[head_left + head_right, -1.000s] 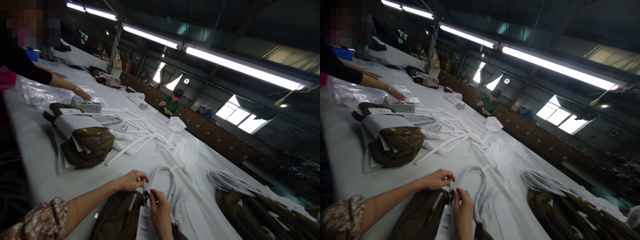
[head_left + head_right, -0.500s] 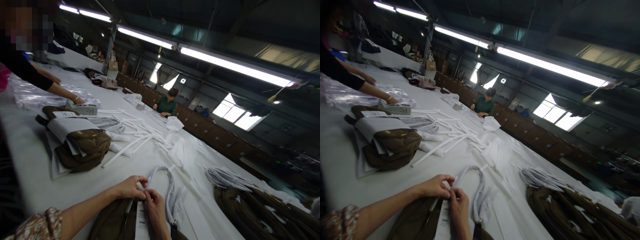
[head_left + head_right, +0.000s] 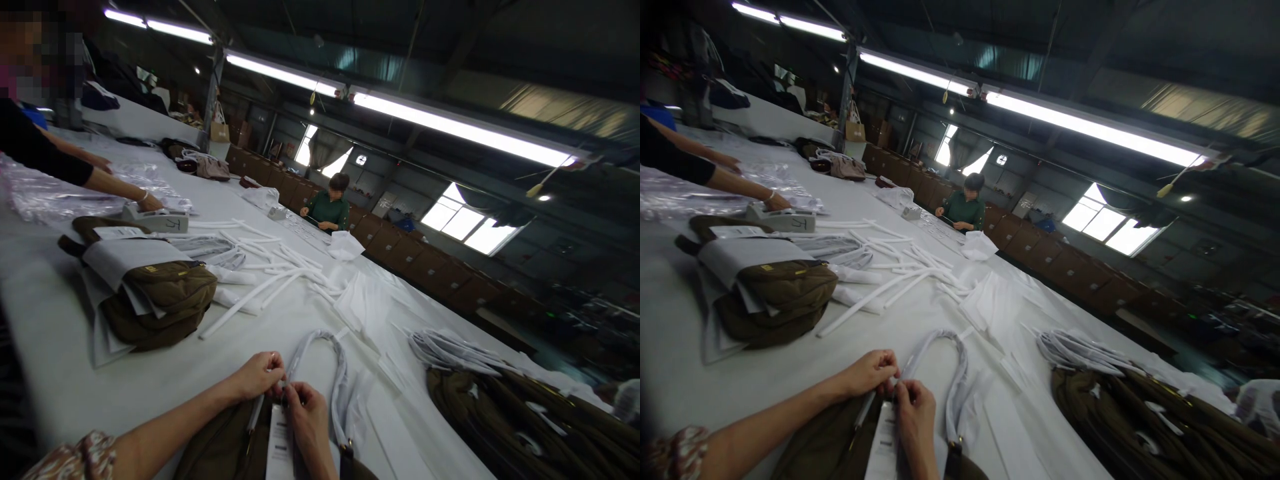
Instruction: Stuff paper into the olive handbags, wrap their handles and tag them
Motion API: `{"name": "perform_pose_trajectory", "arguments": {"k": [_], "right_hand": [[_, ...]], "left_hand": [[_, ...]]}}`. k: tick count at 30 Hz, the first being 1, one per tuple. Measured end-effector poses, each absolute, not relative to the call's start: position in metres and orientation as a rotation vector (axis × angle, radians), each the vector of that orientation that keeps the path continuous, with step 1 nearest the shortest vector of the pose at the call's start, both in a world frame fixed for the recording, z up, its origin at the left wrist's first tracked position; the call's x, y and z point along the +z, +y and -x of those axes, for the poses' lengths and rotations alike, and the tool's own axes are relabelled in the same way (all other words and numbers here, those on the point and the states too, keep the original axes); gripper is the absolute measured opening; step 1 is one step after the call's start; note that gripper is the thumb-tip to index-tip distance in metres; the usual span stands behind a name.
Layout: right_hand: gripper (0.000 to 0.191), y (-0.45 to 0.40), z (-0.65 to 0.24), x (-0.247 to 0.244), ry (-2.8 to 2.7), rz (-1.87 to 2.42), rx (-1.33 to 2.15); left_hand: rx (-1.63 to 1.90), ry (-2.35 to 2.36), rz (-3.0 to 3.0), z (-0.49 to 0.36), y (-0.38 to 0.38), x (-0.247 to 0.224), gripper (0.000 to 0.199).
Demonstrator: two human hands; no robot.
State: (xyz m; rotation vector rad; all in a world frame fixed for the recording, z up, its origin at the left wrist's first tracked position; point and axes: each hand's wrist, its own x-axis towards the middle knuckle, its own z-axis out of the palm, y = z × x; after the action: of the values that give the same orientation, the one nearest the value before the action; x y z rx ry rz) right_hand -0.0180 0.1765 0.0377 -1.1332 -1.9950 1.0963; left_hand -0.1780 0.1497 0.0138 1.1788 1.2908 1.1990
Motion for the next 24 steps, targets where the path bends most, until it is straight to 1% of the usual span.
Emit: {"name": "perform_pose_trajectory", "arguments": {"k": [3, 9, 14, 16, 19, 20, 22, 23, 24], "right_hand": [[0.035, 0.176, 0.018, 0.037, -2.008, 1.113, 1.096], [0.034, 0.174, 0.017, 0.039, -1.994, 1.114, 1.077], [0.035, 0.177, 0.018, 0.033, -1.908, 1.193, 1.031], [0.036, 0.177, 0.013, 0.034, -1.958, 1.154, 1.059], [0.03, 0.174, -0.004, 0.047, -2.134, 0.996, 1.065], [0.034, 0.172, -0.011, 0.054, -2.246, 0.904, 1.046], [0.05, 0.167, -0.02, 0.069, -2.523, 0.704, 0.989], [0.056, 0.163, -0.021, 0.076, -2.653, 0.634, 0.95], [0.057, 0.16, -0.02, 0.08, -2.747, 0.609, 0.906]], "left_hand": [[1.198, 1.27, -1.164, 0.178, 0.151, 0.014, 0.034], [1.223, 1.339, -1.153, 0.177, 0.151, 0.016, 0.02], [1.285, 1.284, -1.051, 0.177, 0.147, 0.022, 0.02], [1.287, 1.198, -1.004, 0.178, 0.146, 0.026, 0.019], [1.277, 1.09, -0.95, 0.18, 0.145, 0.028, 0.019], [1.277, 1.066, -0.93, 0.18, 0.145, 0.028, 0.02], [1.272, 1.021, -0.884, 0.181, 0.148, 0.027, 0.021], [1.266, 0.995, -0.859, 0.182, 0.149, 0.026, 0.022], [1.26, 0.966, -0.835, 0.183, 0.15, 0.025, 0.023]]}}
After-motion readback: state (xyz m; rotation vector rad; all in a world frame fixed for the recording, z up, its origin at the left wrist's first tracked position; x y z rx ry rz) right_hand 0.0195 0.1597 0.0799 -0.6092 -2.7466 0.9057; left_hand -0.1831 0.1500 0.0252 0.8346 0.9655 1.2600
